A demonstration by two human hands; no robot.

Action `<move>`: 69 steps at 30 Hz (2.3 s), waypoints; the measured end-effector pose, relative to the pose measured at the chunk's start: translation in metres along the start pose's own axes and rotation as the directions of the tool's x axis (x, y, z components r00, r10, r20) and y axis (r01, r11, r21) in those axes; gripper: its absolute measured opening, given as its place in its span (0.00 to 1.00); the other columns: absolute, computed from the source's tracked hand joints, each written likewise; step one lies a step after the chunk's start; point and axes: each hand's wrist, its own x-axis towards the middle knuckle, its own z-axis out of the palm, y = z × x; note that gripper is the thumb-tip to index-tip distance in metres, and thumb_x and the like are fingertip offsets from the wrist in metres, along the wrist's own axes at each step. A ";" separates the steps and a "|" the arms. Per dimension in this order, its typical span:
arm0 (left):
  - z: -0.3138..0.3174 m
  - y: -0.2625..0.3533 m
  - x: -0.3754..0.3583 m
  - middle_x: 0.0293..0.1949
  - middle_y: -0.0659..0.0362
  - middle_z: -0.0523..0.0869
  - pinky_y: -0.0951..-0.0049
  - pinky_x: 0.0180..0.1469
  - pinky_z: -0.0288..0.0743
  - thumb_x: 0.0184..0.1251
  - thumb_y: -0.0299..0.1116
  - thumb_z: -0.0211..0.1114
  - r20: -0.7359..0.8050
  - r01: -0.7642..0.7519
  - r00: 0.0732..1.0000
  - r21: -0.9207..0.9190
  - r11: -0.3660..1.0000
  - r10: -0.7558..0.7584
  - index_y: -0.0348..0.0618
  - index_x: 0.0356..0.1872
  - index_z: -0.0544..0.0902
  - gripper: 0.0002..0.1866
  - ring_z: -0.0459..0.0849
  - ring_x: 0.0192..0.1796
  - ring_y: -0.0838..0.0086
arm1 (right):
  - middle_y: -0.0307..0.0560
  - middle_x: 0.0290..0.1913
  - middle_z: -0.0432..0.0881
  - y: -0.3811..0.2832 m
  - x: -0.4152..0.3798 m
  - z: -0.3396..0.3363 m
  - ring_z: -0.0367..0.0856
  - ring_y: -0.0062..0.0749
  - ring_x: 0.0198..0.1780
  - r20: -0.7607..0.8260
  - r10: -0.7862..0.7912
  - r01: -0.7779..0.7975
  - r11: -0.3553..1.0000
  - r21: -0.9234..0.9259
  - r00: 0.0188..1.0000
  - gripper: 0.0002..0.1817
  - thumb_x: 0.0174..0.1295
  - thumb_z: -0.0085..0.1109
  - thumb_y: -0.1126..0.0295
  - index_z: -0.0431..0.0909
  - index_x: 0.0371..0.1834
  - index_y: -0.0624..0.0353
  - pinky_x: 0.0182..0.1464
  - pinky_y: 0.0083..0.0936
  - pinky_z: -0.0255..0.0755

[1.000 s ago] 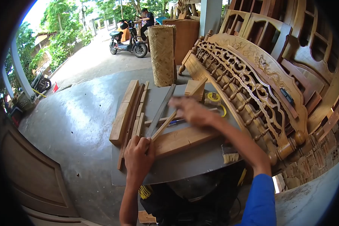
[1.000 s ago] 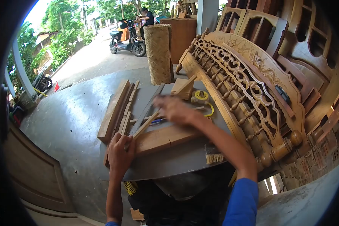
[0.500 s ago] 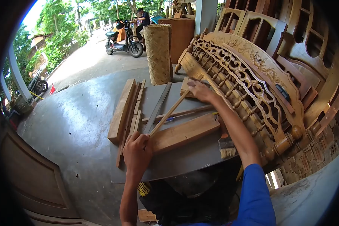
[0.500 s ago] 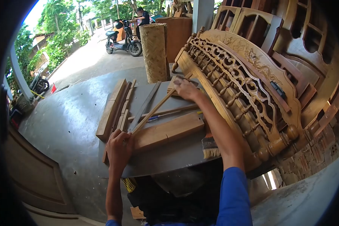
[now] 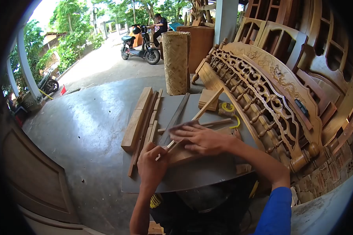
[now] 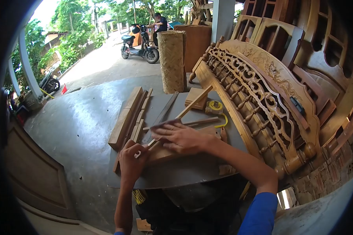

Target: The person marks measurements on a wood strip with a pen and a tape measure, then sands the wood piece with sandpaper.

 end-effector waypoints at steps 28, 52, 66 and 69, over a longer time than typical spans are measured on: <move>-0.004 -0.003 -0.006 0.25 0.54 0.78 0.67 0.36 0.70 0.52 0.26 0.65 0.070 -0.099 0.992 -0.056 0.994 0.103 0.40 0.28 0.84 0.03 0.78 0.31 0.62 | 0.51 0.69 0.55 0.030 0.010 0.017 0.50 0.47 0.70 -0.174 0.377 -0.383 0.924 0.002 0.910 0.26 0.68 0.30 0.56 0.57 0.67 0.54 0.71 0.43 0.36; -0.004 0.000 -0.006 0.29 0.52 0.78 0.63 0.38 0.72 0.46 0.27 0.69 0.058 0.016 0.998 -0.001 1.000 -0.016 0.37 0.26 0.81 0.07 0.79 0.34 0.57 | 0.51 0.67 0.59 -0.003 -0.002 0.022 0.58 0.51 0.67 -0.259 0.341 -0.368 0.927 -0.064 0.904 0.23 0.67 0.37 0.59 0.60 0.65 0.48 0.67 0.43 0.54; 0.000 0.000 -0.006 0.29 0.54 0.78 0.64 0.38 0.72 0.46 0.28 0.69 0.023 0.002 1.000 0.054 0.999 -0.003 0.38 0.26 0.81 0.07 0.80 0.34 0.59 | 0.58 0.65 0.61 -0.018 -0.005 0.033 0.59 0.53 0.65 -0.359 0.053 -0.099 0.989 -0.110 0.932 0.22 0.67 0.41 0.59 0.65 0.63 0.51 0.67 0.44 0.52; -0.001 -0.001 -0.010 0.29 0.54 0.78 0.65 0.38 0.72 0.46 0.29 0.69 0.056 0.010 0.998 0.049 0.999 -0.013 0.38 0.26 0.81 0.07 0.80 0.34 0.60 | 0.57 0.64 0.62 0.042 -0.008 0.014 0.57 0.52 0.66 -0.193 0.523 -0.481 0.847 0.227 0.830 0.23 0.67 0.39 0.56 0.64 0.62 0.52 0.68 0.45 0.51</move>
